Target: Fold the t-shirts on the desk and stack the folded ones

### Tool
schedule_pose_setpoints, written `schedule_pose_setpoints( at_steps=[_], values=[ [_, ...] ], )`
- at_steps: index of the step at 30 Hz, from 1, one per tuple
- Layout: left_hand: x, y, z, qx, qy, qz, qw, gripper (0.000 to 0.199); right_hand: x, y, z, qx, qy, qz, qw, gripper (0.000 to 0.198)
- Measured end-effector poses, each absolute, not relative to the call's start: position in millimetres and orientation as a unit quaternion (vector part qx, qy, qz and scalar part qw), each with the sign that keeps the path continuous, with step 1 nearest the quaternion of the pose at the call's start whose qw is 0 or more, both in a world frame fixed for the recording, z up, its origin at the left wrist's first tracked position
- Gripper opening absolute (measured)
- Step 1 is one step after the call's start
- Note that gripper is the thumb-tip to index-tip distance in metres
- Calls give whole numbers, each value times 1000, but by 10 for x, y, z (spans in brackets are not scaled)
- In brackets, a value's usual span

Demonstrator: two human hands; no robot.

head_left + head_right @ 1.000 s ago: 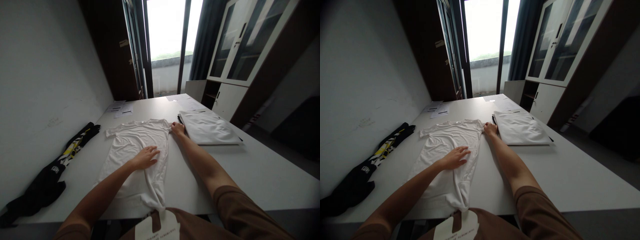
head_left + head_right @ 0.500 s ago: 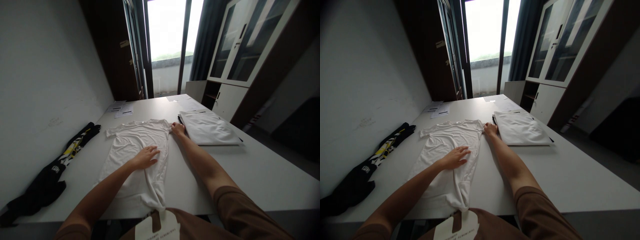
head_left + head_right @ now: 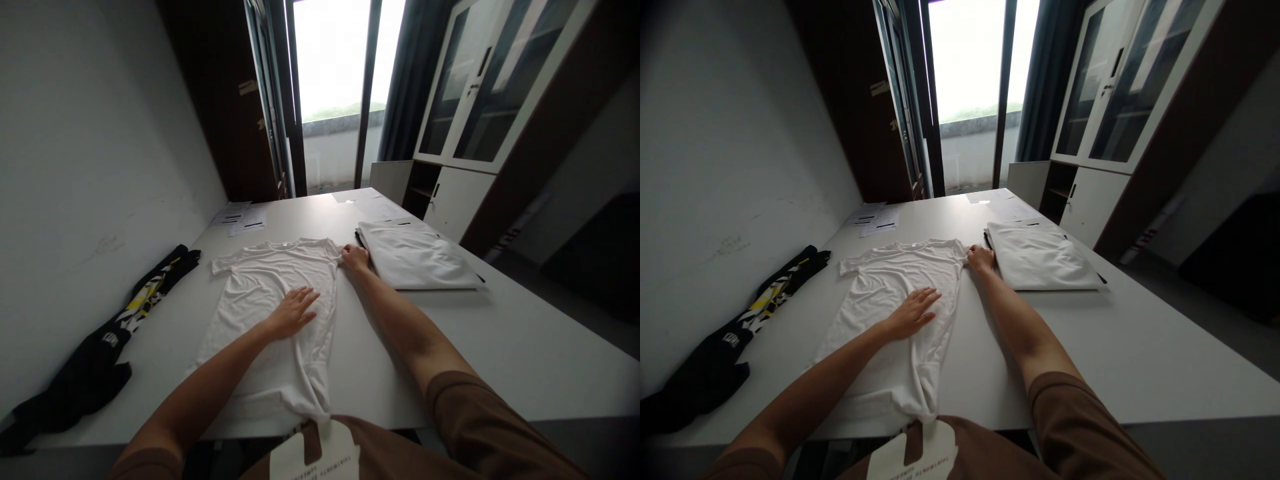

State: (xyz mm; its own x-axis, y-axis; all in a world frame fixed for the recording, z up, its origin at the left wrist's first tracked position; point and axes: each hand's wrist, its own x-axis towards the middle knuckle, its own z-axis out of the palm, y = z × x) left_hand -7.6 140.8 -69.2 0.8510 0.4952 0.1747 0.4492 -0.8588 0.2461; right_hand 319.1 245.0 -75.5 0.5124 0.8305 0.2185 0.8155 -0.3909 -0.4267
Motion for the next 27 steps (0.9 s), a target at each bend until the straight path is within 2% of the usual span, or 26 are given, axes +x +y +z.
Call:
schedule_pose_setpoints(
  at_steps=[10,20,27],
  values=[
    [-73,1439,-717,951,272,115,91,48,3209,2477,-783,-832,-495,18,250,31],
    [-93,1495,-726,930,331,145,70,49,3188,2445,-751,-831,-497,16,251,31],
    [-163,1784,-883,899,394,168,93,46,3180,2434,-739,-834,-492,18,251,31]
  ],
)
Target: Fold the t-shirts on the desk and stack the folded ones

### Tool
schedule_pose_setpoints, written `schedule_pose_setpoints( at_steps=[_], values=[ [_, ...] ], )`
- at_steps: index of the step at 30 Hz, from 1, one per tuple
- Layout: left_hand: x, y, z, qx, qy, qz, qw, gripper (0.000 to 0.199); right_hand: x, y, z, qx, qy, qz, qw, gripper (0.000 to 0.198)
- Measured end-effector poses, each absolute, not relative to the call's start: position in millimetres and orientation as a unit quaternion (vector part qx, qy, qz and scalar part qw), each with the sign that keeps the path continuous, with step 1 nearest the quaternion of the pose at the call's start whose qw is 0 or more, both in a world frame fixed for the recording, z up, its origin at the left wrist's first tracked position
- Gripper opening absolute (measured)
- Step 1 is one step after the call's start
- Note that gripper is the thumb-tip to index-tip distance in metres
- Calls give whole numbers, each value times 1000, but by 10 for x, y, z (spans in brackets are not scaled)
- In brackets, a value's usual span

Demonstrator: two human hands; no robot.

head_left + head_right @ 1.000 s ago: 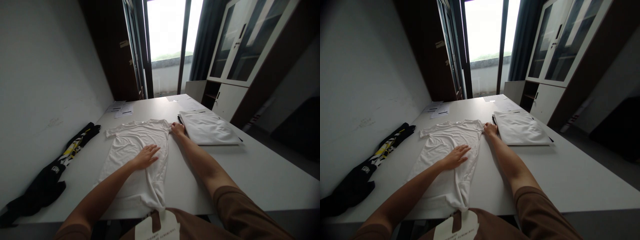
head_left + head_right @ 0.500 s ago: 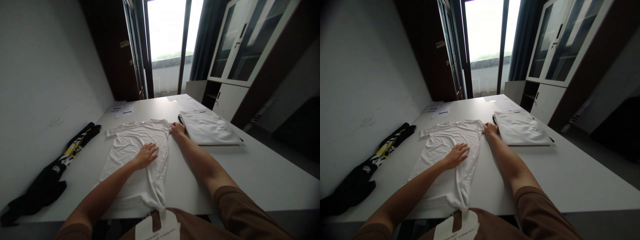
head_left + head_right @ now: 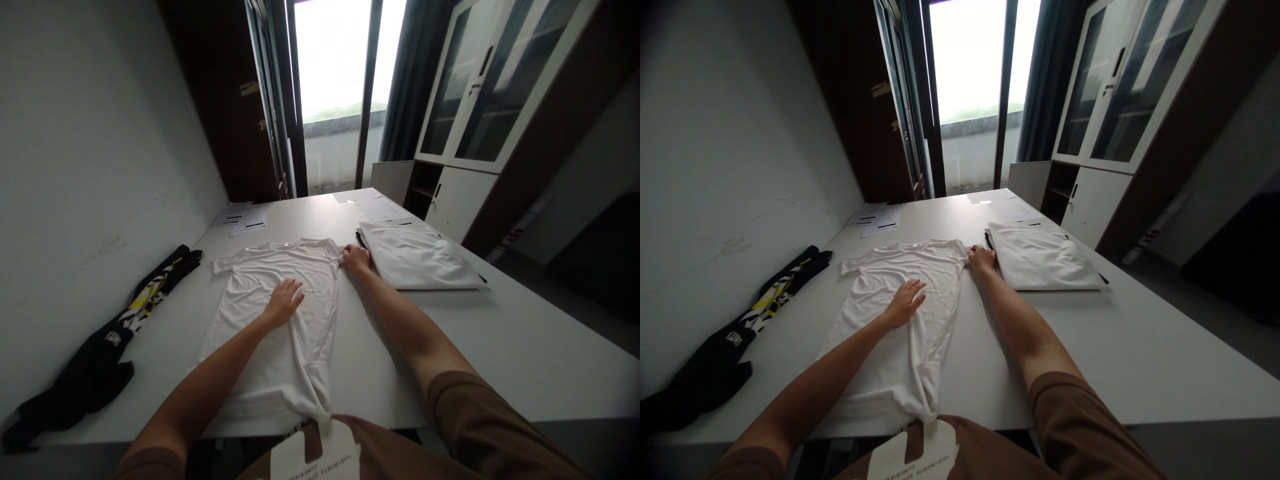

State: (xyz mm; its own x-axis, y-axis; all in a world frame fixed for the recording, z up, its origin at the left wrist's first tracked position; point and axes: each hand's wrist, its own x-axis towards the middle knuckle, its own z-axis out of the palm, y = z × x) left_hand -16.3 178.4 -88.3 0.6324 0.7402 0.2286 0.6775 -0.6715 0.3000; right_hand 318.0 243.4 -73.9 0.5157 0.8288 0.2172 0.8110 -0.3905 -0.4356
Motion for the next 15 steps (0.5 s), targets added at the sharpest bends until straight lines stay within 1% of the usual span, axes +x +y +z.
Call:
schedule_pose_setpoints(
  at_steps=[3,8,15],
  values=[
    [-222,1906,-927,887,419,174,87,43,3178,2432,-735,-834,-492,16,248,31],
    [-331,2001,-949,871,462,159,52,45,3177,2431,-733,-833,-494,20,248,31],
    [-413,2103,-948,862,478,161,52,43,3179,2427,-726,-833,-493,22,249,31]
  ],
)
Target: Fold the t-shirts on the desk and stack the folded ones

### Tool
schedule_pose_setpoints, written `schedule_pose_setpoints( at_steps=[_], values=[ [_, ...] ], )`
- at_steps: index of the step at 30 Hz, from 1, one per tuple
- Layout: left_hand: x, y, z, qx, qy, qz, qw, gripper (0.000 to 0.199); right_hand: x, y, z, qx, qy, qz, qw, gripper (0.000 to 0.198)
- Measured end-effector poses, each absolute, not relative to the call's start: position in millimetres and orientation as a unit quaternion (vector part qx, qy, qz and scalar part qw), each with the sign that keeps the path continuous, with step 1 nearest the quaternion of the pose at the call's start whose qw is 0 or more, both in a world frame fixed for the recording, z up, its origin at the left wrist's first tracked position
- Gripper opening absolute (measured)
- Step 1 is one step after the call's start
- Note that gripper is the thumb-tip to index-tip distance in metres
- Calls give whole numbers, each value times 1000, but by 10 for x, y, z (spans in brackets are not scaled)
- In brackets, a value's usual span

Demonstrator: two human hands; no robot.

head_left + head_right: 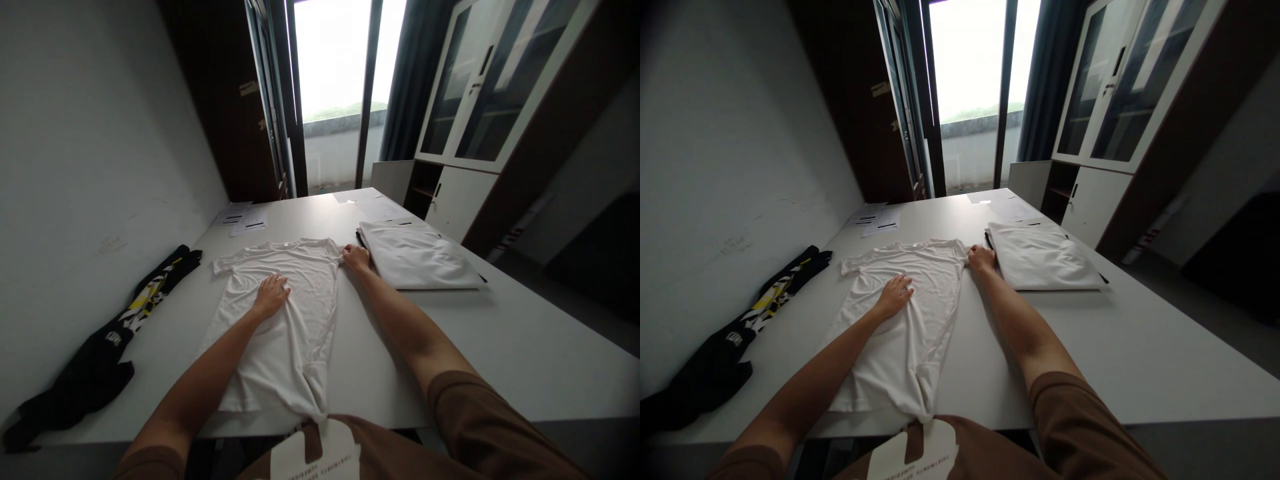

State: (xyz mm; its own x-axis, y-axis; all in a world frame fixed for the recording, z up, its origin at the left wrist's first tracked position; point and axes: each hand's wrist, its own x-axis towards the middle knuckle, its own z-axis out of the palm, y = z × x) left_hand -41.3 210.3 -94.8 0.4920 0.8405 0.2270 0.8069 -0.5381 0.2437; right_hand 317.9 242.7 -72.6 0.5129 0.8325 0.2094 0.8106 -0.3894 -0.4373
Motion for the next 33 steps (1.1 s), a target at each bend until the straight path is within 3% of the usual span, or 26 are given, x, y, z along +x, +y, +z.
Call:
schedule_pose_setpoints(
  at_steps=[33],
  values=[
    [-391,1999,-839,874,470,113,47,49,3233,2493,-821,-828,-499,11,255,30]
  ],
)
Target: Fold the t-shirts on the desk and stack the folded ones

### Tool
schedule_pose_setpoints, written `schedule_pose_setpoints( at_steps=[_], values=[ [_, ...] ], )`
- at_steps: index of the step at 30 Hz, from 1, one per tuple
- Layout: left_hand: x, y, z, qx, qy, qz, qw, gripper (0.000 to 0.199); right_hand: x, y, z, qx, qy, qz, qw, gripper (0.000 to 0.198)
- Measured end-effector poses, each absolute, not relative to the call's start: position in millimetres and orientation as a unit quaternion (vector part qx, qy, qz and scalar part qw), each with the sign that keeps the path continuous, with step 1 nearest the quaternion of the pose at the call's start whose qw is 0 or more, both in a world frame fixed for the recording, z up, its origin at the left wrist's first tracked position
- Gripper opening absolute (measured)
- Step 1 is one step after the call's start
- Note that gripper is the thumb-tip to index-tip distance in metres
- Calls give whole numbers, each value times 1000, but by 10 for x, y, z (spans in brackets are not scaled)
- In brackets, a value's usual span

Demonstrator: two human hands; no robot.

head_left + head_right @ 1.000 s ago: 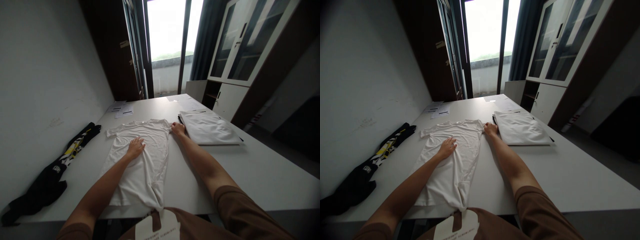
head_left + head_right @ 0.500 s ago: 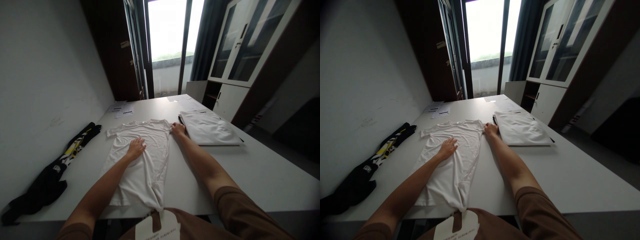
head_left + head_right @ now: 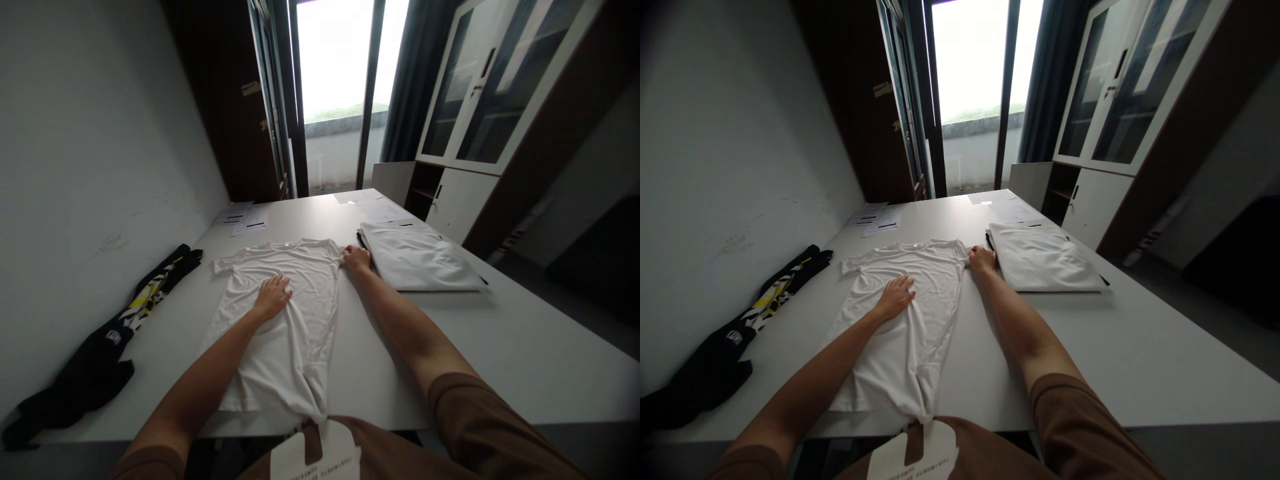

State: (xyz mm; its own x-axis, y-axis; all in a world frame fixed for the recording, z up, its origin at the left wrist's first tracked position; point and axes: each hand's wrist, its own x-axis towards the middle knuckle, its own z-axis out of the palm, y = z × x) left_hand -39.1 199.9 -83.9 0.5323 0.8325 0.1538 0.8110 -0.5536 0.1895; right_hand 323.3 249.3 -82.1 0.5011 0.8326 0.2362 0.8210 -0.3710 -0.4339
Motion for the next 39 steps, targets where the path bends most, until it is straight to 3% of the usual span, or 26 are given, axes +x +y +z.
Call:
schedule_pose_setpoints(
  at_steps=[39],
  values=[
    [-395,1995,-834,877,464,115,41,49,3216,2470,-793,-828,-502,11,251,31]
  ],
)
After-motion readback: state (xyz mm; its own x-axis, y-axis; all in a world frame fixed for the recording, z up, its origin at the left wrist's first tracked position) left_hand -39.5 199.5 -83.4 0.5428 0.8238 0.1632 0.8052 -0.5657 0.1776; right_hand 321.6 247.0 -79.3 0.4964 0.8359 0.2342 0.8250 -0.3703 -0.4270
